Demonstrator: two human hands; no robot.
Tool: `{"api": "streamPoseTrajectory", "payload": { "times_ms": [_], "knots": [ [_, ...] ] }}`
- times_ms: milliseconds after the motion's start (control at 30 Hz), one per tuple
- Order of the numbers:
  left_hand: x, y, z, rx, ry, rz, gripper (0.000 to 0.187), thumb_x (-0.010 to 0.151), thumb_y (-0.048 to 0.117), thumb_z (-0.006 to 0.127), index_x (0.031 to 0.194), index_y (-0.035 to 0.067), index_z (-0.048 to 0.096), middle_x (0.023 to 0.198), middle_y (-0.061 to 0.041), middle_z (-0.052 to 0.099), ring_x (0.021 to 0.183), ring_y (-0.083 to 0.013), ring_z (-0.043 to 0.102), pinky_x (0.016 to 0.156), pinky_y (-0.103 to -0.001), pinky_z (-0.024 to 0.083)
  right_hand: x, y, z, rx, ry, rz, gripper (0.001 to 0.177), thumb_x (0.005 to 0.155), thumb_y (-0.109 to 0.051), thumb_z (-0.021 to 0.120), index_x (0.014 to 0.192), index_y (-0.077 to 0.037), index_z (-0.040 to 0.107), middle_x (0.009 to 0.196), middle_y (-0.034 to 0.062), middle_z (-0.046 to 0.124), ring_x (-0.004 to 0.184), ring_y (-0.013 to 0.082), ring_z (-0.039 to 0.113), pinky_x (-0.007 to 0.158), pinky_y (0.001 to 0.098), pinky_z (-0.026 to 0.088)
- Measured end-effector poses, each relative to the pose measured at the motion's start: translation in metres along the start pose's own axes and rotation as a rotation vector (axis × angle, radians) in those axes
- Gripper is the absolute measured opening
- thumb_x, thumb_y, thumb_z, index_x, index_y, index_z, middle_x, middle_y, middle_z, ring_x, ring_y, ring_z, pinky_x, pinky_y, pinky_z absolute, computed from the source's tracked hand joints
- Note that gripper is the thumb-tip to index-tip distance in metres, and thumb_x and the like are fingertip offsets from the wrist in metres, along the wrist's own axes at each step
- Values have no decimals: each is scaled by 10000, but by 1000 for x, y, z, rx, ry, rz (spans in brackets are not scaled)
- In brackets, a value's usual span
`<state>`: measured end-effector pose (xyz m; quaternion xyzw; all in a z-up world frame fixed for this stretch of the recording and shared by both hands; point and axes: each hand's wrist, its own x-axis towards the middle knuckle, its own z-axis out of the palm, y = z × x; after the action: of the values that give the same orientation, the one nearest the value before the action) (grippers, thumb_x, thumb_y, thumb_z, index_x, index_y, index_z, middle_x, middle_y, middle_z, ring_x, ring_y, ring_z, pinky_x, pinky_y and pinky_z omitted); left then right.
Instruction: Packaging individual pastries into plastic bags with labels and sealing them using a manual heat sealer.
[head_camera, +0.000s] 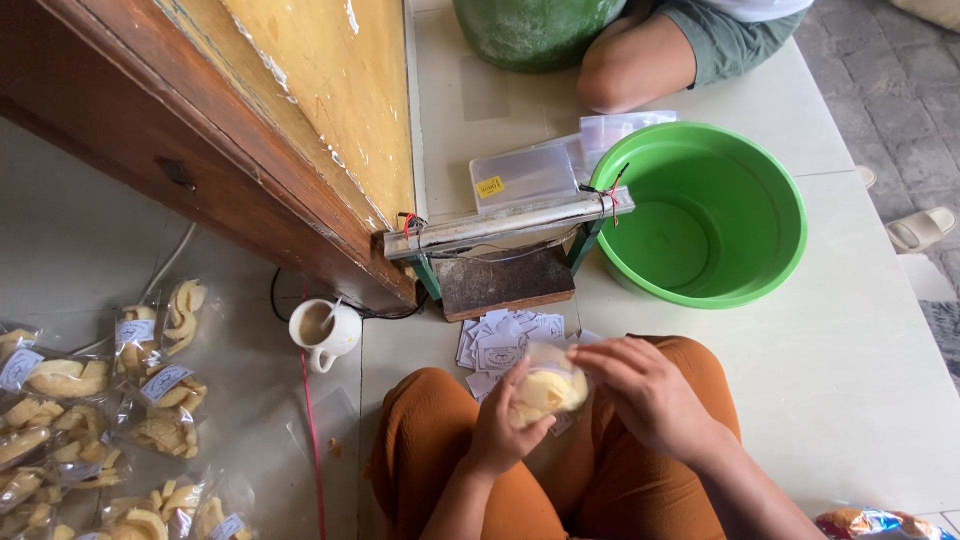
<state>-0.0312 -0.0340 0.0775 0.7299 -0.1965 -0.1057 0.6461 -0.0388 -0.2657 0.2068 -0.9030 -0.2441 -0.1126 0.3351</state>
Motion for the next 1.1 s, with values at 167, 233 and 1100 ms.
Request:
{"api": "streamPoseTrajectory", "payload": {
  "times_ms": [167, 233, 1100],
  "knots": [
    [-2, 0, 4, -213, -5, 51, 860, 878, 350, 772, 1517, -10, 323, 1145, -152, 669, 990, -271, 715, 845, -378, 652, -10, 7, 24, 364, 18, 326, 556, 960, -9, 531, 1500, -107, 445, 1357, 131, 646, 1136, 232, 687, 945, 342, 594],
    [-4, 6, 10, -239, -46, 153, 817, 928, 357, 755, 1503, -23, 316, 1082, -137, 684, 928, -269, 709, 834, -398, 642, -12, 5, 33, 590, -24, 401, 675, 934, 51, 513, 1566, -127, 359, 1392, 137, 632, 1215, 234, 666, 965, 344, 620],
    [-18, 71, 34, -156, 547, 433, 240, 979, -33, 607, 1160, 76, 720, 1075, -119, 667, 1001, -217, 659, 898, -347, 590, -22, -27, 18, 380, 390, 11, 201, 979, -211, 615, 980, -40, 720, 877, 44, 749, 764, 195, 695, 735, 301, 560]
  ]
}}
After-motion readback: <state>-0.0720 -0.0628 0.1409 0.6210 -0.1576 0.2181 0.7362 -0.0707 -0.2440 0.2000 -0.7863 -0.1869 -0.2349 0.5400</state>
